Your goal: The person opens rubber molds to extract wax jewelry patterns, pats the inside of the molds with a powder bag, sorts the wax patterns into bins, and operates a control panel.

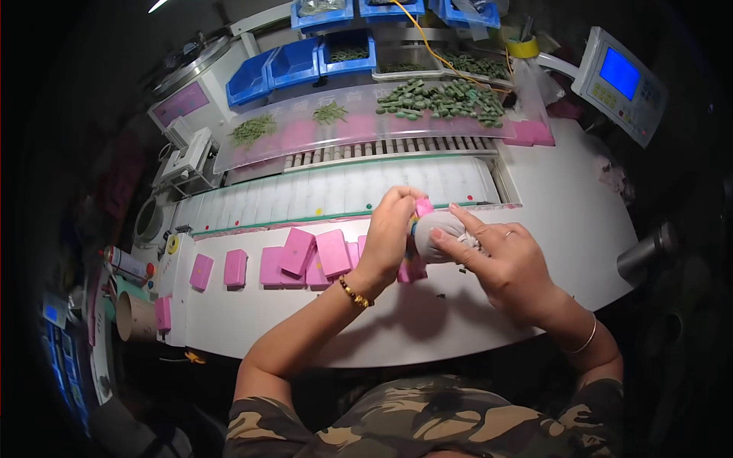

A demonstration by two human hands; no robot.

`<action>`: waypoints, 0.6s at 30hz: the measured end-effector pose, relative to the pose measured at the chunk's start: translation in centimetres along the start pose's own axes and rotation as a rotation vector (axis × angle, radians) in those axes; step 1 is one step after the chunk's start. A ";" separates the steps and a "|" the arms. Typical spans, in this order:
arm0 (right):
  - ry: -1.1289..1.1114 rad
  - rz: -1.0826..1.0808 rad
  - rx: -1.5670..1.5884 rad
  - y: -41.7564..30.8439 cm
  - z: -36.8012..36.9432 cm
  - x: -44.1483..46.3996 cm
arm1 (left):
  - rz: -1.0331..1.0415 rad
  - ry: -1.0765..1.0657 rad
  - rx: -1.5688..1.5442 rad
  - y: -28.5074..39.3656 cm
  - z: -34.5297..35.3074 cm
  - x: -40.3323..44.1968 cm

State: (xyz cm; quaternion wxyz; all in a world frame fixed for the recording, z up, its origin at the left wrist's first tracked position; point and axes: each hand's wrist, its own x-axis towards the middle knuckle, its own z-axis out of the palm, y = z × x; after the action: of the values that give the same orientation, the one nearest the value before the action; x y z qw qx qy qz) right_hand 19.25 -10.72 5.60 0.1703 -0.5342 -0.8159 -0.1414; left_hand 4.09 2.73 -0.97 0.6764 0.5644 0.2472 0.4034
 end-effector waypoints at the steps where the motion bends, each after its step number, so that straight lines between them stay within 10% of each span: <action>1: -0.004 -0.007 0.005 0.2 -0.2 0.1 | 0.017 0.098 -0.051 -0.9 0.0 0.2; 7: 0.505 0.088 -0.084 -1.0 -2.9 1.7 | -0.295 0.146 -0.324 2.2 -0.8 -0.2; 14: 0.096 -0.032 -0.075 -1.7 0.6 1.4 | -0.265 0.075 -0.421 0.9 -0.2 -1.5; 18: 0.419 0.030 -0.142 -1.5 -1.7 2.6 | -0.441 0.146 -0.538 1.7 -0.7 -0.5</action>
State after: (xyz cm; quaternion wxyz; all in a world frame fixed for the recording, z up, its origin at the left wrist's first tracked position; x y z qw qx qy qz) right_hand 17.09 -9.91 8.14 0.2999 -0.5160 -0.7426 -0.3039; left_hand 2.75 2.78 0.43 0.8522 0.2691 0.2956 0.3376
